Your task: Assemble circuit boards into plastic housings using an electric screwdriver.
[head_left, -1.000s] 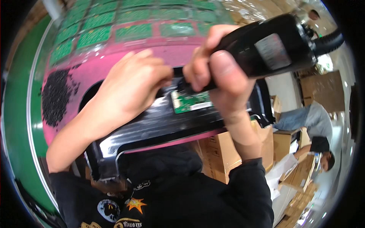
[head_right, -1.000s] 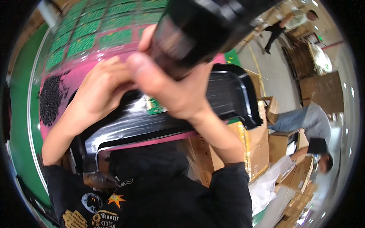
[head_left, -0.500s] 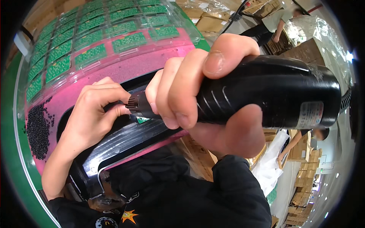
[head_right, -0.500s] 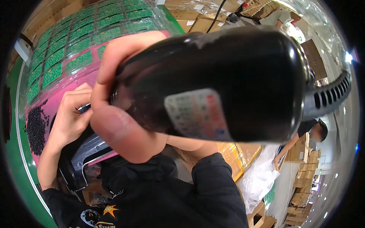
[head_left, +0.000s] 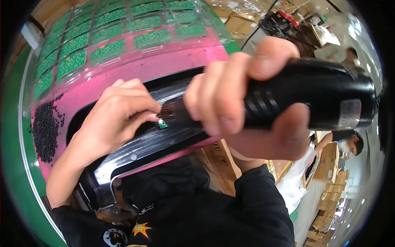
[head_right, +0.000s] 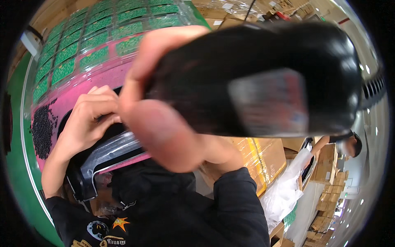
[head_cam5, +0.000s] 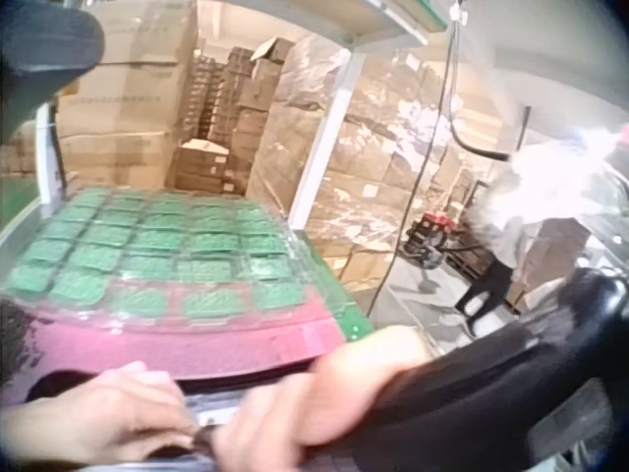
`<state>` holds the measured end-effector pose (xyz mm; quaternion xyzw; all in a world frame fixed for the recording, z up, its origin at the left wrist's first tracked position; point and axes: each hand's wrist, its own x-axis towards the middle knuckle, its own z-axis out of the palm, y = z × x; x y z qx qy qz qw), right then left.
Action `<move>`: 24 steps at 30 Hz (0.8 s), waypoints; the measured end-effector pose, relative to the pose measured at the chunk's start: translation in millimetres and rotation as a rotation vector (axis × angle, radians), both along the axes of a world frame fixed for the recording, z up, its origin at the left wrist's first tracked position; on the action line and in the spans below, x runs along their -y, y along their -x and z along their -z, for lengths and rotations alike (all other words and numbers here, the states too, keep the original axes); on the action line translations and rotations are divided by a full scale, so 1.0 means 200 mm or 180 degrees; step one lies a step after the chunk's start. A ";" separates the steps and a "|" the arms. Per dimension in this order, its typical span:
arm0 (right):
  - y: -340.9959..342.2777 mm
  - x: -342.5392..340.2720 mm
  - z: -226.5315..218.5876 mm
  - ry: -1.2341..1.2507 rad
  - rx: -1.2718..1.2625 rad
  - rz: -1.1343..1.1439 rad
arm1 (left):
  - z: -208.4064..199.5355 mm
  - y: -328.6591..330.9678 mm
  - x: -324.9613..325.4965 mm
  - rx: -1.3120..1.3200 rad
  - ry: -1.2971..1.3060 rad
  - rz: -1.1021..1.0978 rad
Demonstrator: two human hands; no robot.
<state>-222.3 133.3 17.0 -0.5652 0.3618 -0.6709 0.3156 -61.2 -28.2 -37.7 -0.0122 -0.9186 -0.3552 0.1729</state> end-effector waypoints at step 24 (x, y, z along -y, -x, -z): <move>0.20 -0.01 0.24 -0.0167 0.0337 0.0853 | 0.03 0.01 -0.01 -0.0169 0.0054 -0.0324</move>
